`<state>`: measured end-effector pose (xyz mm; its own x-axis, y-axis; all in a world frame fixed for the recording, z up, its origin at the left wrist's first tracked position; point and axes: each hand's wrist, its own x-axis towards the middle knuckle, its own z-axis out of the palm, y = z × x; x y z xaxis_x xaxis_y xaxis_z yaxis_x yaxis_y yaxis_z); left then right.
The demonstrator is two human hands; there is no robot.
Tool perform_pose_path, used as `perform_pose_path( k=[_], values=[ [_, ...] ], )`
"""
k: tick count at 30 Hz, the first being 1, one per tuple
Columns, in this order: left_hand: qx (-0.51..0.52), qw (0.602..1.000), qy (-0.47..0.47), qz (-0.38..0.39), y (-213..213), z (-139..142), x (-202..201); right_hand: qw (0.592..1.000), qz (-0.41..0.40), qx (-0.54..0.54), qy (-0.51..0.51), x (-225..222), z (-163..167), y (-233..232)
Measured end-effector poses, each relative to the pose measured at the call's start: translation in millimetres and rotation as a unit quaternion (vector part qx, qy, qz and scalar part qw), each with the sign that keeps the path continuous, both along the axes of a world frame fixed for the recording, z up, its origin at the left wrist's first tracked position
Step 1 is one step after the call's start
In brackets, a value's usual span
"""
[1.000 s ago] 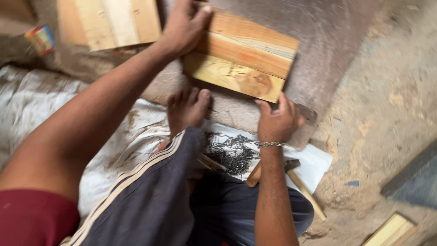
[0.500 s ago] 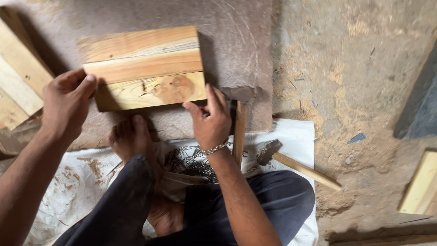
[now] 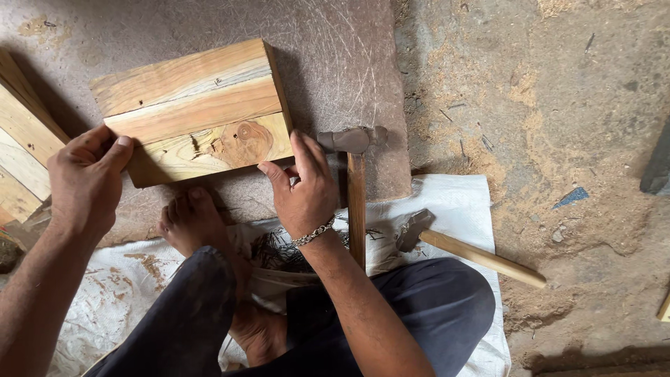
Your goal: The person assembles a small wooden frame by nailing wooden planks together using a hammer and nails. They repeatedly position the planks, insert nails, and hammer them into place to form a rectangular frame.
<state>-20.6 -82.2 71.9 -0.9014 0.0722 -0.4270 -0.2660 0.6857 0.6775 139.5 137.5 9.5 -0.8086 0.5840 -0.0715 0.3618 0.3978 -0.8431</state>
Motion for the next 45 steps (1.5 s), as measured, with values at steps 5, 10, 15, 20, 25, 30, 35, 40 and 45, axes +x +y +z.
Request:
perform_pose_path(
  k=[5,10,15,20,25,30,35,40,45],
  values=[
    [0.007,1.0,0.0,0.002,2,0,0,1.0,-0.002,0.014,0.0,0,0,0],
    [0.072,0.997,0.008,0.015,3,-2,1,1.0,0.0,-0.013,0.028,1,-2,-2],
    [0.051,0.998,0.009,0.022,4,0,1,0.999,-0.007,-0.029,0.033,1,-2,-4],
    [0.033,0.999,0.009,0.02,5,1,0,0.999,-0.008,-0.011,0.033,0,0,-5],
    [0.016,1.0,0.009,0.001,-7,-5,-2,0.999,-0.022,-0.028,0.027,0,-4,-8],
    [0.109,0.994,-0.025,0.015,-25,-21,-5,0.999,0.003,-0.006,0.052,3,-12,-8],
    [-0.045,0.954,0.25,-0.157,-24,-28,-8,0.998,0.003,0.026,0.059,3,-17,-5],
    [-0.071,0.87,0.35,-0.339,15,-15,-51,0.993,0.016,0.077,0.088,4,-15,-7],
    [-0.011,0.906,0.136,-0.401,65,-11,-77,0.992,0.02,0.085,0.092,1,-12,-12]
  ],
)
